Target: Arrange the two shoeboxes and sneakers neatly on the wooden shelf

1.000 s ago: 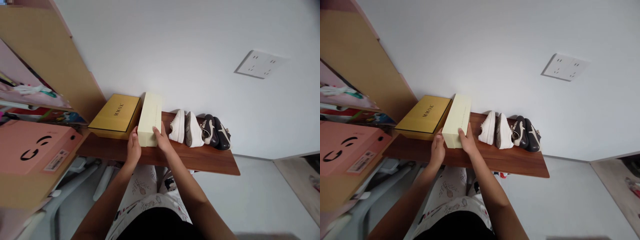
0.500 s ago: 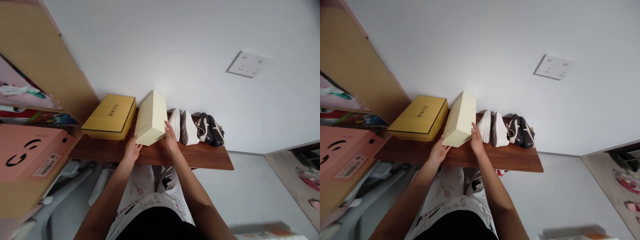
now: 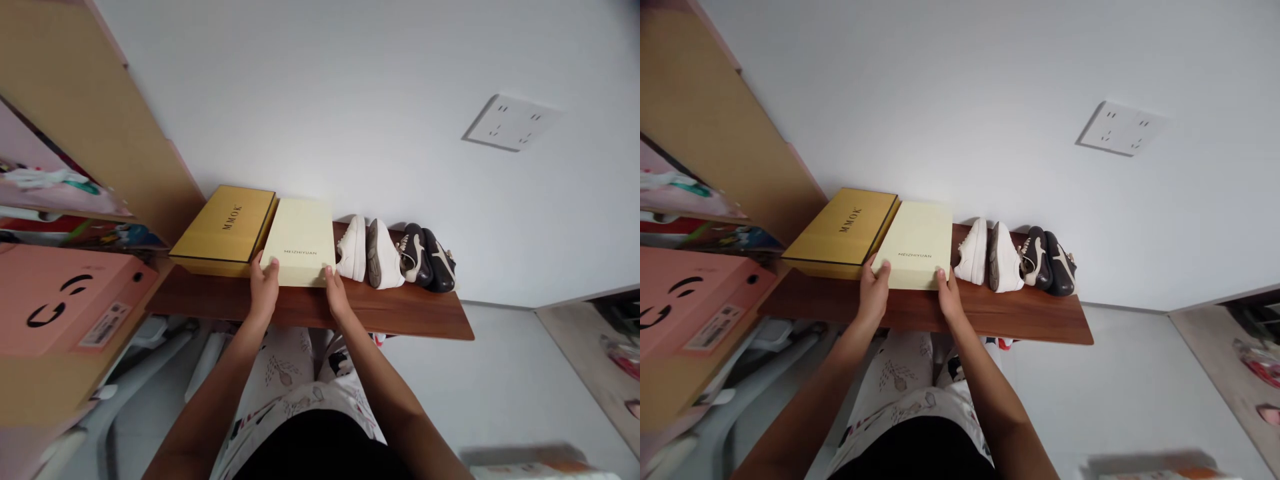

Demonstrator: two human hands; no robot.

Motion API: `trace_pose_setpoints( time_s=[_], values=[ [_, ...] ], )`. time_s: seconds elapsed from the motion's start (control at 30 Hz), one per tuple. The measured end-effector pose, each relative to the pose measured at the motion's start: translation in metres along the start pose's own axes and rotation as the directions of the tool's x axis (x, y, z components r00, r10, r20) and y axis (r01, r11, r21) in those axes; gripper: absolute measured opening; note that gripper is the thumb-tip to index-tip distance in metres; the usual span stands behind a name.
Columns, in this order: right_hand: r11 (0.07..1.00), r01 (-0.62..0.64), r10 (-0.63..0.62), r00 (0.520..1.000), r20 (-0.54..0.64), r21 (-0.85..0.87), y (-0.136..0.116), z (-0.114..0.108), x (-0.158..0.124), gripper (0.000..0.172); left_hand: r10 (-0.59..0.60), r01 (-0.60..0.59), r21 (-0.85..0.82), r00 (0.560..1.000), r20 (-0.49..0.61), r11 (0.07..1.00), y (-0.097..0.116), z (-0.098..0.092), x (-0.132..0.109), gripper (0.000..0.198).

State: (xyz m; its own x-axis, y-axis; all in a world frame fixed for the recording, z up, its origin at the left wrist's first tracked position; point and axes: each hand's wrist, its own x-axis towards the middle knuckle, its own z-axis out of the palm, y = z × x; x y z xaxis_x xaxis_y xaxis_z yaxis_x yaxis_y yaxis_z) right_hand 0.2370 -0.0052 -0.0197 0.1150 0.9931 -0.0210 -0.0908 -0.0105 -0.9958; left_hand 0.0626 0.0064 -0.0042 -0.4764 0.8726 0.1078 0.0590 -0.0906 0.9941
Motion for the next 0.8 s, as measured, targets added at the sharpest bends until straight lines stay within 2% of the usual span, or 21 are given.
trace_pose_setpoints(
  time_s=[0.3,0.47,0.53,0.6,0.67,0.7,0.73,0.8],
  values=[
    [0.998,-0.052,0.052,0.998,-0.026,-0.037,0.01,0.008,-0.001,0.076,0.034,-0.038,0.083,0.998,0.054,0.996,-0.025,-0.004,0.007,0.061],
    [0.997,-0.067,0.067,0.998,-0.01,-0.025,0.01,0.016,0.003,0.072,0.048,-0.044,0.155,0.999,-0.019,0.987,-0.022,-0.001,0.008,0.062],
    [0.997,-0.082,0.082,0.996,-0.028,-0.013,0.007,0.011,0.001,0.07,0.082,-0.072,0.179,0.996,-0.045,0.981,-0.017,-0.003,0.001,0.06],
    [0.999,-0.054,0.054,0.996,-0.068,0.0,0.0,-0.008,-0.002,0.067,0.162,-0.138,0.231,0.983,-0.089,0.963,-0.012,-0.006,-0.013,0.059],
    [1.0,0.023,-0.025,0.988,-0.15,-0.016,-0.009,-0.042,-0.007,0.063,0.273,-0.229,0.294,0.955,-0.117,0.928,-0.005,-0.008,-0.032,0.058],
    [0.997,0.064,-0.072,0.974,-0.217,-0.046,-0.012,-0.063,-0.01,0.062,0.312,-0.271,0.304,0.945,-0.095,0.913,-0.002,-0.007,-0.043,0.057],
    [0.992,0.087,-0.113,0.945,-0.308,-0.096,-0.015,-0.086,-0.013,0.061,0.325,-0.302,0.29,0.945,-0.036,0.908,0.0,-0.003,-0.053,0.054],
    [0.974,0.071,-0.174,0.842,-0.511,-0.215,-0.016,-0.131,-0.019,0.062,0.273,-0.306,0.204,0.946,0.172,0.93,0.003,0.011,-0.071,0.048]
  ],
)
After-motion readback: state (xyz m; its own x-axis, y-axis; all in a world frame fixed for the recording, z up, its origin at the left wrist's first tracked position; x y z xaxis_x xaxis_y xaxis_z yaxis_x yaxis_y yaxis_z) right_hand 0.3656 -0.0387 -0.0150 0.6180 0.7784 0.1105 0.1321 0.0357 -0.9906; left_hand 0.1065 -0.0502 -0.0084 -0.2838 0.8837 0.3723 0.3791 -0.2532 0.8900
